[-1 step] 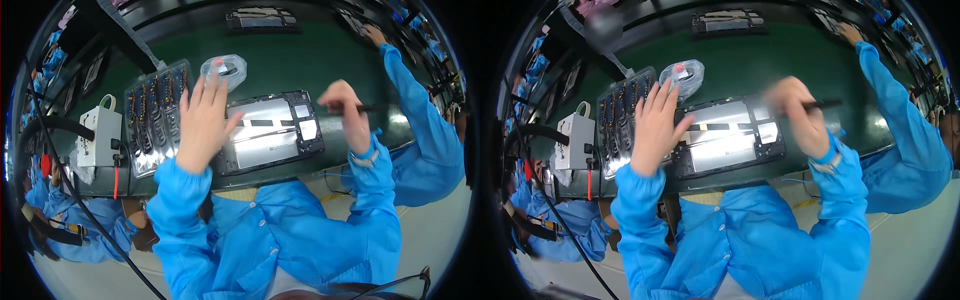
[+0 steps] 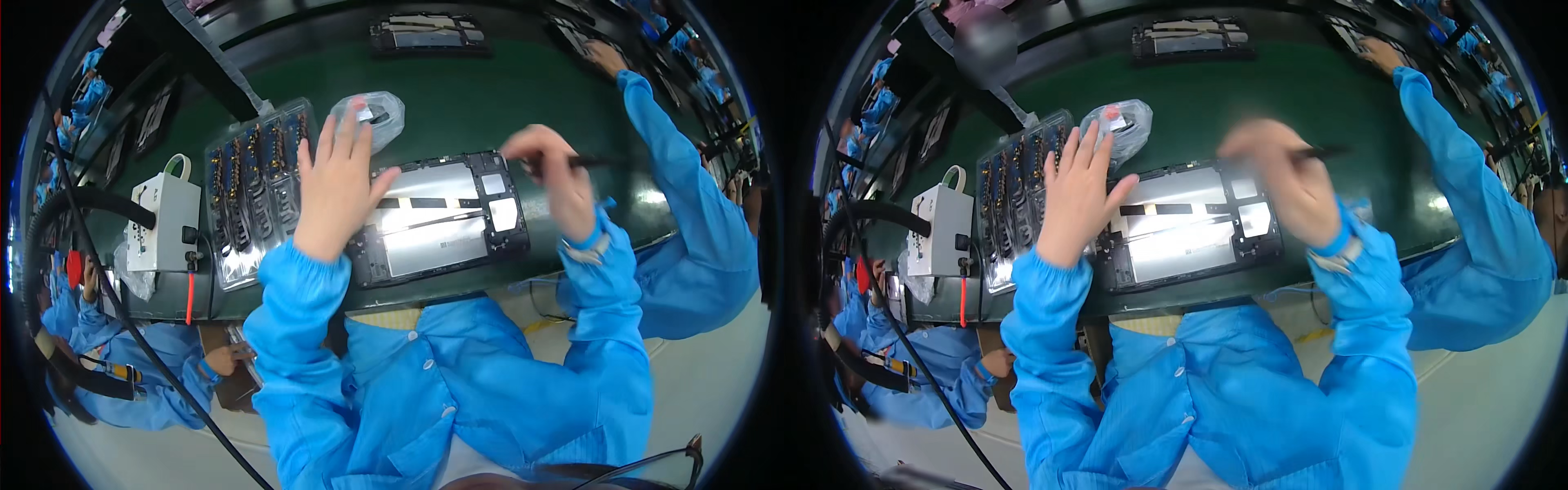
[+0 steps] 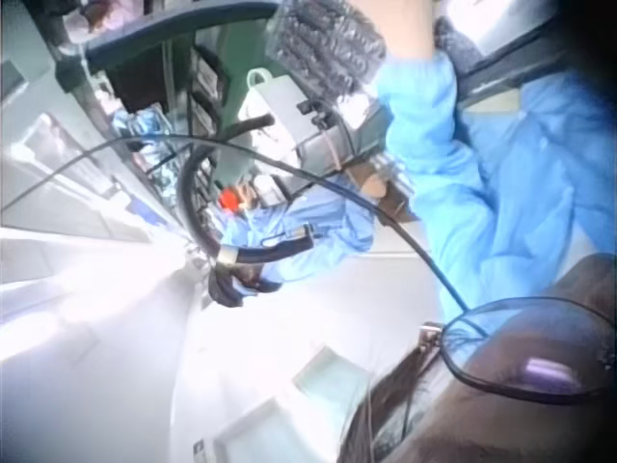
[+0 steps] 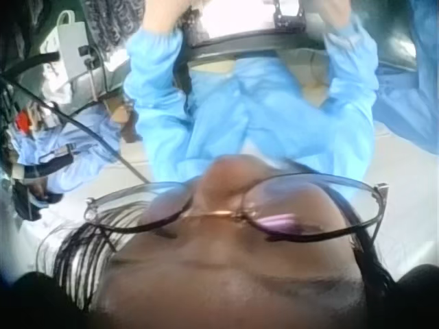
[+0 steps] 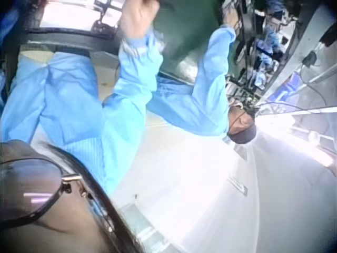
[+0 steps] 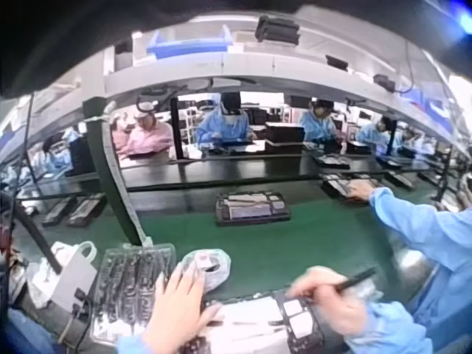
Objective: Assembling internal components and attaching the screen to a tablet device on a production line.
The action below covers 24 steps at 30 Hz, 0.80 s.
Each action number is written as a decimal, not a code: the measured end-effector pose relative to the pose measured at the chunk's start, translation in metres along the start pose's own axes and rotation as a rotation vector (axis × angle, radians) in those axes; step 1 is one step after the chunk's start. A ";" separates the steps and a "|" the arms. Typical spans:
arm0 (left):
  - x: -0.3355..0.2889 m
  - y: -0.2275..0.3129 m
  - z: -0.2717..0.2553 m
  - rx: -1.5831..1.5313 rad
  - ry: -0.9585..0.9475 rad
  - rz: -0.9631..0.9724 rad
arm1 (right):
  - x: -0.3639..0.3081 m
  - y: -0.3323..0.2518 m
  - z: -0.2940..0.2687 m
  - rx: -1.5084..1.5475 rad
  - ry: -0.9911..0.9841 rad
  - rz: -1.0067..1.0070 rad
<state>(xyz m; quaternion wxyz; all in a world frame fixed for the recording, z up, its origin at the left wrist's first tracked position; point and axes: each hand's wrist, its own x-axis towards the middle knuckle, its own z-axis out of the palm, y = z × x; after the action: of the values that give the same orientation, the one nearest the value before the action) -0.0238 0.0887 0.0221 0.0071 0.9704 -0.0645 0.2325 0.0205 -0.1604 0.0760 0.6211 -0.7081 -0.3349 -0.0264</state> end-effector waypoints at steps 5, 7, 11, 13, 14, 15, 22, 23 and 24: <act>-0.001 -0.003 0.041 -0.175 -0.232 -0.155 | 0.078 0.040 0.068 0.012 -0.260 0.146; -0.001 0.001 0.047 -0.187 -0.228 -0.152 | 0.088 0.081 0.080 0.091 -0.302 0.215; -0.004 0.003 0.057 -0.199 -0.194 -0.154 | 0.089 0.130 0.088 -0.079 -0.202 0.158; -0.004 0.001 0.059 -0.235 -0.161 -0.132 | 0.091 0.138 0.085 -0.107 -0.187 0.150; -0.005 0.000 0.059 -0.239 -0.174 -0.127 | 0.091 0.136 0.085 -0.104 -0.182 0.163; -0.005 -0.001 0.059 -0.234 -0.182 -0.127 | 0.090 0.132 0.085 -0.168 -0.217 0.187; -0.005 0.000 0.055 -0.259 -0.178 -0.122 | 0.088 0.135 0.083 -0.256 -0.309 0.228; -0.005 0.000 0.056 -0.264 -0.183 -0.124 | 0.087 0.136 0.083 -0.267 -0.315 0.211; -0.005 -0.001 0.056 -0.259 -0.174 -0.122 | 0.087 0.134 0.084 -0.266 -0.318 0.217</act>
<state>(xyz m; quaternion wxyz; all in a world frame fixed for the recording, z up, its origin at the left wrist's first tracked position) -0.0030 0.0875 -0.0300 0.1407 0.9800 -0.0353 0.1363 0.1246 -0.0473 -0.0190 0.4607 -0.8109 -0.3439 0.1087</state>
